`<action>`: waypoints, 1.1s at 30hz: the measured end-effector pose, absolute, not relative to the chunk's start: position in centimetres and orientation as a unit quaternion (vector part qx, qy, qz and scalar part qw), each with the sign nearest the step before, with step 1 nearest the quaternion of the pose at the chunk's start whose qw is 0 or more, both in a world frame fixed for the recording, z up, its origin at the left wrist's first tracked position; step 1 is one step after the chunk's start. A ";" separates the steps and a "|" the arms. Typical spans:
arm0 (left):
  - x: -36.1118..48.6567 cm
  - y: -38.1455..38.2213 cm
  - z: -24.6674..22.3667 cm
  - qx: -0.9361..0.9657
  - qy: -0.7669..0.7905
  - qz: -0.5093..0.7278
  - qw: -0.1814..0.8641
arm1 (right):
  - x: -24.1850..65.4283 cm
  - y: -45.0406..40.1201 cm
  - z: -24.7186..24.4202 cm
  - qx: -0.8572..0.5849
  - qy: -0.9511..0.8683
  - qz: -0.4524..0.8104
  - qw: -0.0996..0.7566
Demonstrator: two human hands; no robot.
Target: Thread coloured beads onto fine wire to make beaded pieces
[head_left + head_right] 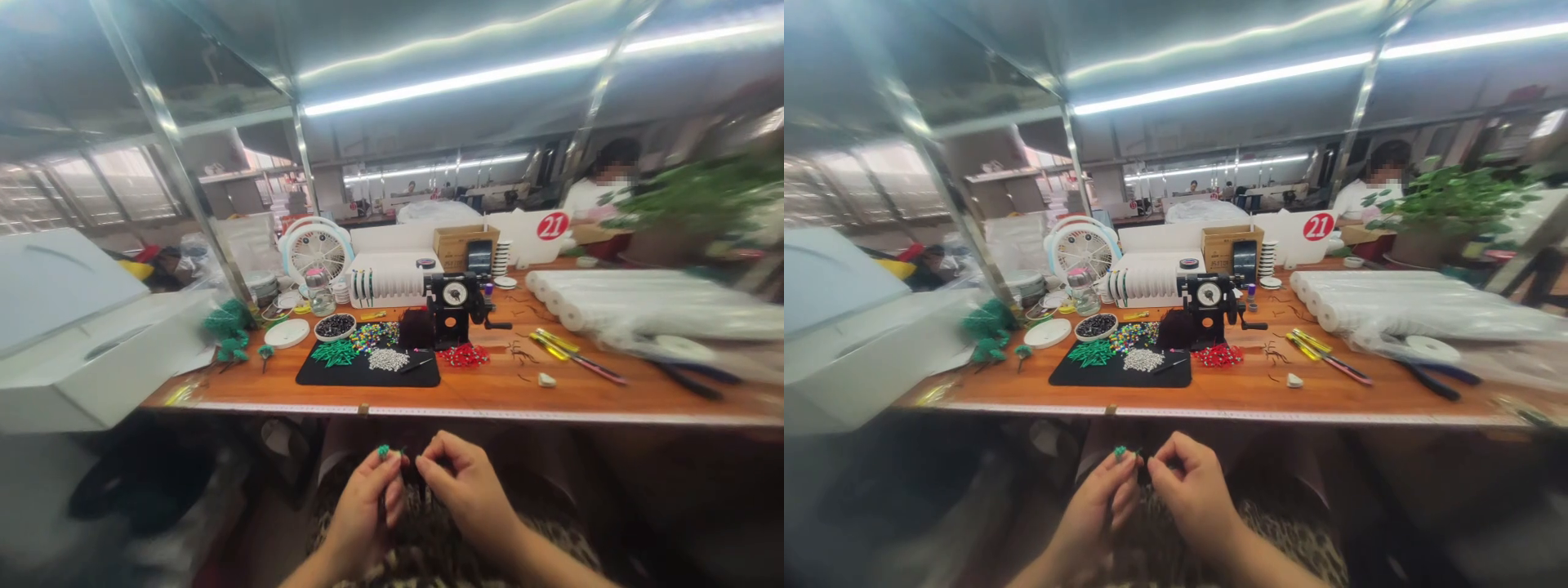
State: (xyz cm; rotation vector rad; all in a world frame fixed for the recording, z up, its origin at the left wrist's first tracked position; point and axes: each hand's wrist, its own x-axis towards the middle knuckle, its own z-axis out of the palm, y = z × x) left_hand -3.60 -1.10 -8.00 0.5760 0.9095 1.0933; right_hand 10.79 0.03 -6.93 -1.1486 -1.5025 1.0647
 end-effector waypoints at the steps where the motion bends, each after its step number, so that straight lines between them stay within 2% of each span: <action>1: -3.6 -1.1 -8.0 0.264 0.415 0.494 0.717 | 10.7 0.1 -6.9 -0.468 -0.610 0.434 0.468; 10: -3.3 -1.0 -7.4 0.304 0.438 0.481 0.696 | 10.5 0.2 -7.1 -0.471 -0.596 0.446 0.474; 15: -3.8 -1.4 -8.0 0.389 0.462 0.497 0.623 | 10.5 0.2 -6.9 -0.468 -0.580 0.458 0.485; 21: -4.1 -1.5 -8.2 0.455 0.490 0.483 0.565 | 10.4 0.4 -7.1 -0.449 -0.525 0.550 0.469; 26: -3.8 -1.2 -8.1 0.410 0.485 0.476 0.608 | 10.7 0.5 -7.4 -0.440 -0.490 0.587 0.470; 33: -3.4 -0.8 -7.4 0.319 0.464 0.455 0.690 | 10.6 0.1 -7.8 -0.403 -0.543 0.612 0.410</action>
